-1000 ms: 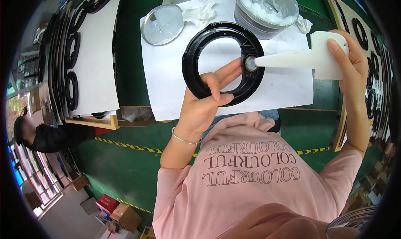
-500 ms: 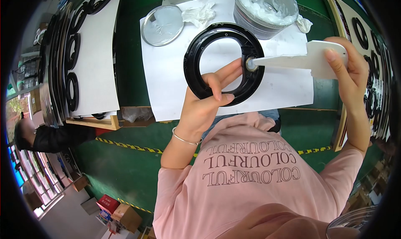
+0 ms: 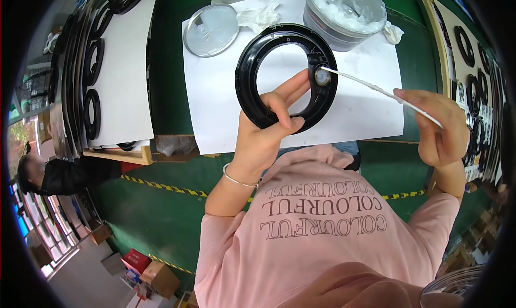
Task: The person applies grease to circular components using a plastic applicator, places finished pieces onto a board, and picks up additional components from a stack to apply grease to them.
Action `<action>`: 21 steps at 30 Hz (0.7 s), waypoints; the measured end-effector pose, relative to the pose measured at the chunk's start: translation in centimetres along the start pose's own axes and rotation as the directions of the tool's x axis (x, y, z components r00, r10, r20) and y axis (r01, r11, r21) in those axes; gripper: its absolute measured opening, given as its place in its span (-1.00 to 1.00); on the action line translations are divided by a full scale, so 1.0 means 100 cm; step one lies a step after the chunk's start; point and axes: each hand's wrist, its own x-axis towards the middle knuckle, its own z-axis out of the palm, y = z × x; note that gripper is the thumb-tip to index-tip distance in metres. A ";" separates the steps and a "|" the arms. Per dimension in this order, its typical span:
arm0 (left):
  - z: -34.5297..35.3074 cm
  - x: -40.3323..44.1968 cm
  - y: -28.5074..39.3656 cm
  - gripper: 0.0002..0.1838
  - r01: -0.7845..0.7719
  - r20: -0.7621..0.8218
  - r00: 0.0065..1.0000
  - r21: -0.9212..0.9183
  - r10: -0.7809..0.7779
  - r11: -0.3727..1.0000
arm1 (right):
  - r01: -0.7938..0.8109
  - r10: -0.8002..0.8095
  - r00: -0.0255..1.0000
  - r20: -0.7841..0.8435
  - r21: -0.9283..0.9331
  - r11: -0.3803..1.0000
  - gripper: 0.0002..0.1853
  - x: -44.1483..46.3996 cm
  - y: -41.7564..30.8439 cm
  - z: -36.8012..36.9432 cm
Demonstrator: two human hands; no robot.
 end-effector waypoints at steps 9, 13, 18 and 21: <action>0.000 -0.001 0.003 -0.76 0.009 -0.009 1.000 -0.014 -0.010 1.000 | 0.105 -0.104 0.994 0.039 -0.025 0.994 -0.76 0.007 0.004 0.003; -0.002 0.000 0.001 -0.76 -0.024 -0.007 1.000 0.041 0.024 0.999 | 0.118 -0.116 0.993 0.027 -0.080 0.990 -0.77 0.004 0.003 0.006; -0.003 0.000 -0.004 -0.75 -0.097 0.003 0.995 0.124 0.097 0.988 | -0.024 0.028 0.998 0.049 -0.080 0.996 -0.82 0.003 -0.002 0.004; -0.003 -0.002 -0.005 -0.76 -0.102 0.007 0.995 0.173 0.102 0.980 | -0.206 0.206 0.977 0.058 -0.008 0.979 -0.85 -0.002 -0.002 0.002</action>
